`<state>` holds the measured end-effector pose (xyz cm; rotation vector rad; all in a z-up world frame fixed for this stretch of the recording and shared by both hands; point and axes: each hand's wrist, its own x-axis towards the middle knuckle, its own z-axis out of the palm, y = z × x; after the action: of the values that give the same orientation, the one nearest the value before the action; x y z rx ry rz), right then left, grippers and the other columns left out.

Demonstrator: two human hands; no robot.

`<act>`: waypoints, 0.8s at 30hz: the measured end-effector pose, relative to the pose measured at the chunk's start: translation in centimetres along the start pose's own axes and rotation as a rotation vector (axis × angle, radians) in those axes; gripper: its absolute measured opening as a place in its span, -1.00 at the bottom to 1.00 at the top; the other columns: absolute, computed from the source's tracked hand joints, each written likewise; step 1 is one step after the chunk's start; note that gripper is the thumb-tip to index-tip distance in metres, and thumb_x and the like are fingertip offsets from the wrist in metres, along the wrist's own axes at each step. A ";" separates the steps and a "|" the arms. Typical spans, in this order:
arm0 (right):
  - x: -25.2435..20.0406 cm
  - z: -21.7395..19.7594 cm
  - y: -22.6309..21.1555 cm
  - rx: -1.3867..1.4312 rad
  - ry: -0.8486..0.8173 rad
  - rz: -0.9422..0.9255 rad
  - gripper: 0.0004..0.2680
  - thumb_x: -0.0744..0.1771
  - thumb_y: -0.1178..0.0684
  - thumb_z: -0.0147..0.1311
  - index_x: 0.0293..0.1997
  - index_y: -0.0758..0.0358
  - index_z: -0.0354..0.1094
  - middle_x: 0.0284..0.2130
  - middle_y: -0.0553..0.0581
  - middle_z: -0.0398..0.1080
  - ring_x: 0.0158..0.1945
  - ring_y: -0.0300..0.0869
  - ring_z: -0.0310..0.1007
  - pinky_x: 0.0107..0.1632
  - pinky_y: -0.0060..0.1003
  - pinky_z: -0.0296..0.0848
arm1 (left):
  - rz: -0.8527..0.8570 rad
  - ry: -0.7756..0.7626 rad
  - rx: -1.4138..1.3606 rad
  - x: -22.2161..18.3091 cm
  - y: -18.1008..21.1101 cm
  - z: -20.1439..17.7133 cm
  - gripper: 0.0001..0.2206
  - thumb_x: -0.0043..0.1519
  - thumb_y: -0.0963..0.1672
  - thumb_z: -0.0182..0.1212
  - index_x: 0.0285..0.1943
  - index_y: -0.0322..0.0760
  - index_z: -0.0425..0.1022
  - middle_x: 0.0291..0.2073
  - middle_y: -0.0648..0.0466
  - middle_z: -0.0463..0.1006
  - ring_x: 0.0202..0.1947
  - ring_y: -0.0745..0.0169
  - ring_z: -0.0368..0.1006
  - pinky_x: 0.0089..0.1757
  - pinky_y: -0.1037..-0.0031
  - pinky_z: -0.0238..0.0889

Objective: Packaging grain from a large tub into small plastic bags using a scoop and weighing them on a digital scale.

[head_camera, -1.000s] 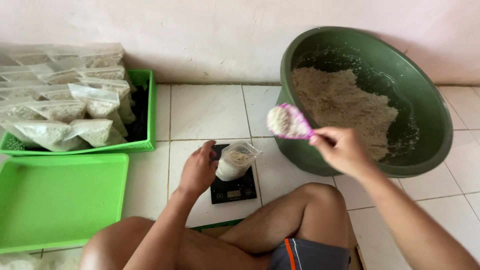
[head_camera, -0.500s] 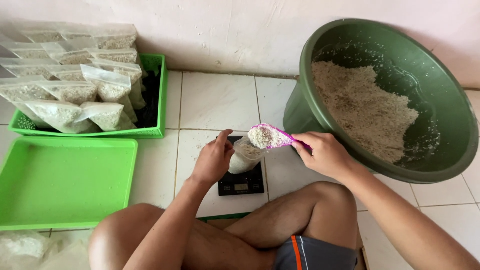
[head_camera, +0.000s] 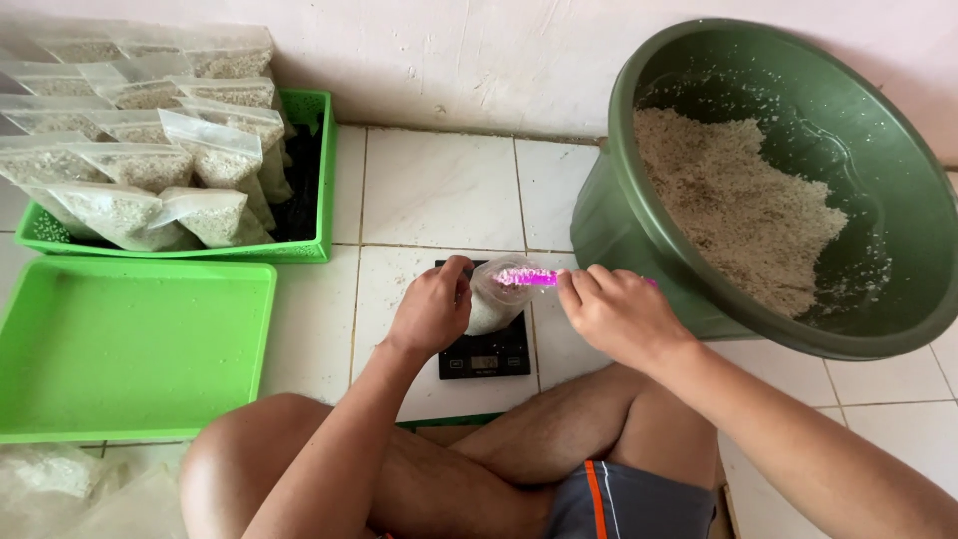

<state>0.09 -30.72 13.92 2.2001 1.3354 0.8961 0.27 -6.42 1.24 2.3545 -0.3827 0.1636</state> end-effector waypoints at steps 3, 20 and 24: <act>-1.0 1.0 -0.3 -0.044 -0.020 -0.008 -0.93 0.28 0.16 -0.03 -0.24 0.16 0.37 -0.55 0.00 0.25 -0.43 -0.19 0.33 -0.44 -0.38 0.36 | -0.016 -0.002 -0.023 -0.1 0.0 -0.2 -0.74 0.12 -0.20 0.16 0.01 -0.23 0.38 -0.41 0.06 0.57 -0.37 -0.02 0.56 -0.30 0.22 0.47; -6.8 -5.6 9.3 0.323 -0.083 0.518 -0.92 0.36 0.39 0.15 -0.07 0.60 0.48 -0.51 0.26 0.47 -0.64 -0.21 0.34 -0.73 -0.48 0.17 | -0.063 0.104 -0.134 -0.5 1.9 -3.2 -0.81 0.02 -0.24 0.23 -0.17 -0.34 0.51 -0.32 -0.01 0.55 -0.40 -0.01 0.46 -0.29 0.30 0.36; -10.3 -3.8 12.1 0.325 -0.207 0.838 -0.83 0.35 0.37 0.15 0.03 0.61 0.50 -0.23 0.37 0.54 -0.33 -0.04 0.56 -0.38 -0.32 0.48 | -0.048 0.131 -0.130 -0.4 1.7 -3.0 -0.84 0.03 -0.24 0.26 -0.21 -0.33 0.54 -0.34 0.00 0.56 -0.44 0.01 0.45 -0.32 0.31 0.35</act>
<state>1.49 -45.30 21.09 3.0752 0.4459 0.6932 -0.69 -5.43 4.49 2.2093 -0.2654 0.2611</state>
